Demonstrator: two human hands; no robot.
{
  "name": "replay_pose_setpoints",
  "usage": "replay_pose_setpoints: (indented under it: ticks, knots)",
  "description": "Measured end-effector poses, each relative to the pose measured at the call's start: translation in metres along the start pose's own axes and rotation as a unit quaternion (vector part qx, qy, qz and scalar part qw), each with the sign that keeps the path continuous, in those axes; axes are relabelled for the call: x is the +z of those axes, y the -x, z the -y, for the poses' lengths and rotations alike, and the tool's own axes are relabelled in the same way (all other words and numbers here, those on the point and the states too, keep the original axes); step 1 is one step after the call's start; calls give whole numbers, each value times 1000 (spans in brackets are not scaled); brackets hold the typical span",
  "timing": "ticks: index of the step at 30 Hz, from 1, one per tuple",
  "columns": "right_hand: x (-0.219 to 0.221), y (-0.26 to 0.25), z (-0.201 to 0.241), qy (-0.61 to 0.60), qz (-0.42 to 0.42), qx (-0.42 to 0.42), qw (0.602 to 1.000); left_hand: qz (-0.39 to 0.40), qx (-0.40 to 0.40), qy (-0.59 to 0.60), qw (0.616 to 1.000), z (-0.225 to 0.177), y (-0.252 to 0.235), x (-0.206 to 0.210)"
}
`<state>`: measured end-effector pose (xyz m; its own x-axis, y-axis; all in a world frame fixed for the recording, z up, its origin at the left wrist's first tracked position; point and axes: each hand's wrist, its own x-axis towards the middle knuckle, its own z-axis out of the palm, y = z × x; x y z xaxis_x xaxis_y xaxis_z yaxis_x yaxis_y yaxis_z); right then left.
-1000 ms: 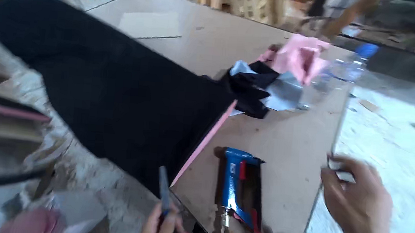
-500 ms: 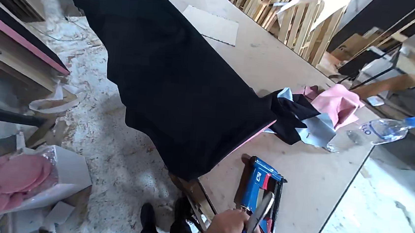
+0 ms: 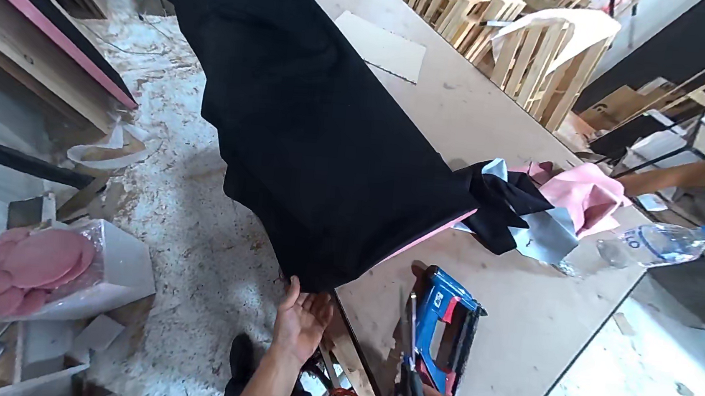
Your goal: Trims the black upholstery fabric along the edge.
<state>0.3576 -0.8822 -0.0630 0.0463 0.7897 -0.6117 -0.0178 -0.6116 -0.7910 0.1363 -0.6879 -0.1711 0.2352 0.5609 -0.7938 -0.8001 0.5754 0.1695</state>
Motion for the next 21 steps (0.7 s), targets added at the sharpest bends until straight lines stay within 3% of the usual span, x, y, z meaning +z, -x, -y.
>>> replay_pose_setpoints:
  ticks: [5, 9, 14, 21]
  knots:
    - [-11, -1, 13, 171, 80, 60, 980, 30, 109, 97, 989, -19, 35, -11]
    - [-19, -8, 43, 296, 156, 100, 937, 60, 133, 115, 983, -16, 58, -25]
    - [-10, -31, 83, 322, 215, 115, 915, -28, 175, 31, 984, -19, 53, -34]
    - [13, -110, 108, 386, 231, 71, 890, -52, 167, 22, 984, -18, 47, -35]
